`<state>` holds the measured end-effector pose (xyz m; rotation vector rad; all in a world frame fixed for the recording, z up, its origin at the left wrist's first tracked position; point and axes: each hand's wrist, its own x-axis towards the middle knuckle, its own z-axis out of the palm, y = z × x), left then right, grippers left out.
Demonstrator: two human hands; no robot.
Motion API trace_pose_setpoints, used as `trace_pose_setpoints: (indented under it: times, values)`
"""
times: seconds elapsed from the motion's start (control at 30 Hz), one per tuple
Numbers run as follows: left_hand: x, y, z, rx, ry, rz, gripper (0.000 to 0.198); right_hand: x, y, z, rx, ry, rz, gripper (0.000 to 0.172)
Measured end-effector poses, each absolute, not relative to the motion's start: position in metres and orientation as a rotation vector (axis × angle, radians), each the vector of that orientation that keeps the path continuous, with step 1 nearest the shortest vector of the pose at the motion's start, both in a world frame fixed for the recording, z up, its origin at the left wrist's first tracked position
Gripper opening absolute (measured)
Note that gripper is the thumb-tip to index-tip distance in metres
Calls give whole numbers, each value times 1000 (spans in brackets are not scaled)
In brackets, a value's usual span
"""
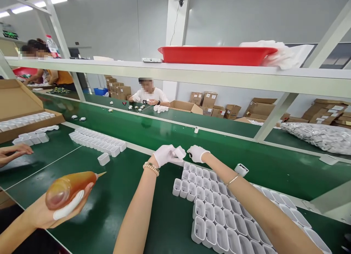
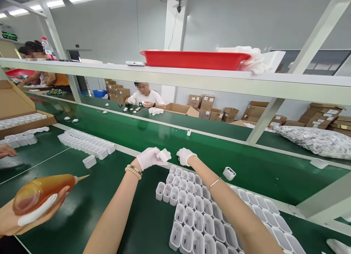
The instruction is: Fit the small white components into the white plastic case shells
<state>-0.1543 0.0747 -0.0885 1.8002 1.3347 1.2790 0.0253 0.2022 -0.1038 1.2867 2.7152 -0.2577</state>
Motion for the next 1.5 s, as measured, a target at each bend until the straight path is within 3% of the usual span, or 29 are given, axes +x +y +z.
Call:
trace_pose_setpoints:
  times: [0.2,0.4,0.5,0.63,0.93,1.13,1.23,1.33,1.5]
  values:
    - [-134,80,-75,1371,1047,1261,34,50,188,-87,1443,2893,-614,23]
    - [-108,65,-43,1275,947,1239,38,115,132,-53,1430,3209,-1210,28]
    - [-92,42,-17,1466,974,1170,46,150,80,-35,1388,3339,-1426,35]
    - [-72,12,10,2060,1010,1061,41,171,13,-19,1546,3493,-1609,37]
    - [-56,-10,20,2467,935,975,40,162,-24,-9,1388,3908,-745,35]
    - [-57,-13,20,2576,934,969,23,161,-26,-11,1466,3965,-391,31]
    - [-55,-14,22,2620,973,910,4,160,-29,-12,1513,3952,-317,29]
    - [-54,-17,24,2665,1038,911,16,158,-31,-14,1549,3938,-353,29]
    - [-52,-22,27,2774,1129,949,18,156,-32,-15,1616,3921,-203,25]
